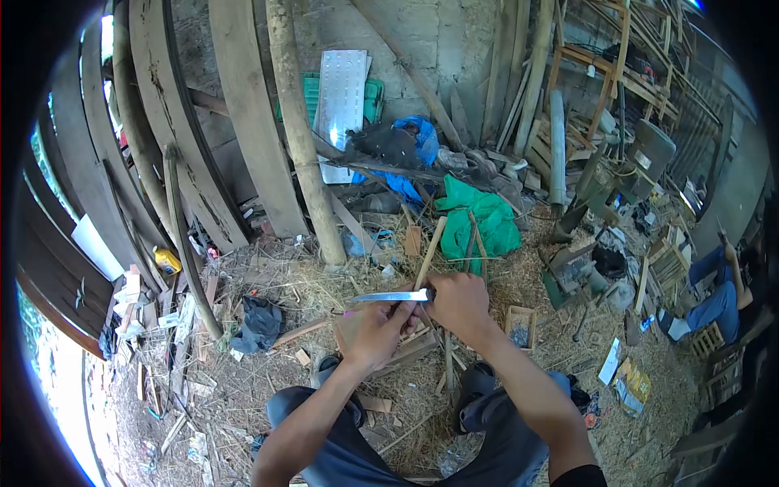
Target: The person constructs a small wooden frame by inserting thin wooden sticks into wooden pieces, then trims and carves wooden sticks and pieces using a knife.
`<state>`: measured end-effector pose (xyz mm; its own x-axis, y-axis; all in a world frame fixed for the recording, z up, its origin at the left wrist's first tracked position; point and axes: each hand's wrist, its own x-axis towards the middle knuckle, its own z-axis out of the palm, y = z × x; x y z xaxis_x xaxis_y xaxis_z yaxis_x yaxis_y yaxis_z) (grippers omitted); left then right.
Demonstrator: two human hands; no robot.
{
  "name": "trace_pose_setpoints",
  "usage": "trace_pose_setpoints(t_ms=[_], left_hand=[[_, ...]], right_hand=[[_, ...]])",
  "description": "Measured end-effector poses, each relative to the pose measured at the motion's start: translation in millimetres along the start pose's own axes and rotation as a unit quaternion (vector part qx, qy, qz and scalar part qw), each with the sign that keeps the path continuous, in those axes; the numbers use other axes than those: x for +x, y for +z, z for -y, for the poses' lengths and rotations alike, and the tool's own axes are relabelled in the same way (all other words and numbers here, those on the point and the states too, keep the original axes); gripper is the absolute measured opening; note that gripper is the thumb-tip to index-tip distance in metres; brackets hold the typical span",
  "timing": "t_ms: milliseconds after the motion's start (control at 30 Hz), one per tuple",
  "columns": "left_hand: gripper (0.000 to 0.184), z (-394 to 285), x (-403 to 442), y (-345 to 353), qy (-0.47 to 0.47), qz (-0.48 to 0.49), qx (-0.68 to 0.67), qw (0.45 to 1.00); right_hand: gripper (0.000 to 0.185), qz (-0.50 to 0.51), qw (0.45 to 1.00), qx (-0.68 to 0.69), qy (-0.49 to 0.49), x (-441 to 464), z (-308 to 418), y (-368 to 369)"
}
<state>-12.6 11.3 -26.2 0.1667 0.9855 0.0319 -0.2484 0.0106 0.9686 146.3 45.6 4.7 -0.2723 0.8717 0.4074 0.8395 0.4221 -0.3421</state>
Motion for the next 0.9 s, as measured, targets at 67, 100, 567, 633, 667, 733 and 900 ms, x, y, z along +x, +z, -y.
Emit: trace_pose_setpoints(t_ms=[67, 100, 567, 633, 667, 733, 900], left_hand=[[0.022, -2, -3, -1, -0.048, 0.064, -0.088, 0.993], [0.022, -4, -5, 1, -0.049, 0.065, -0.087, 0.993], [0.038, -9, -17, -4, -0.175, 0.082, -0.204, 0.960], [0.037, -17, -19, -4, -0.182, 0.094, -0.219, 0.954], [0.037, -19, -18, -3, -0.194, 0.107, -0.231, 0.947], [0.037, -20, -10, -2, -0.188, 0.114, -0.256, 0.941], [0.035, -24, -3, -1, -0.178, 0.105, -0.274, 0.939]], right_hand=[[0.006, -0.008, 1.000, -0.004, -0.009, 3, -5, 1], [0.007, -0.002, 1.000, -0.020, -0.003, 3, -7, 2], [0.022, -0.042, 0.947, -0.112, 0.298, 35, -88, -9], [0.022, -0.075, 0.949, -0.132, 0.276, 30, -106, -9], [0.023, -0.107, 0.949, -0.150, 0.257, 26, -115, -7], [0.023, -0.100, 0.966, -0.082, 0.225, 23, -93, -4], [0.019, 0.001, 0.971, 0.156, 0.182, 13, -18, -12]])
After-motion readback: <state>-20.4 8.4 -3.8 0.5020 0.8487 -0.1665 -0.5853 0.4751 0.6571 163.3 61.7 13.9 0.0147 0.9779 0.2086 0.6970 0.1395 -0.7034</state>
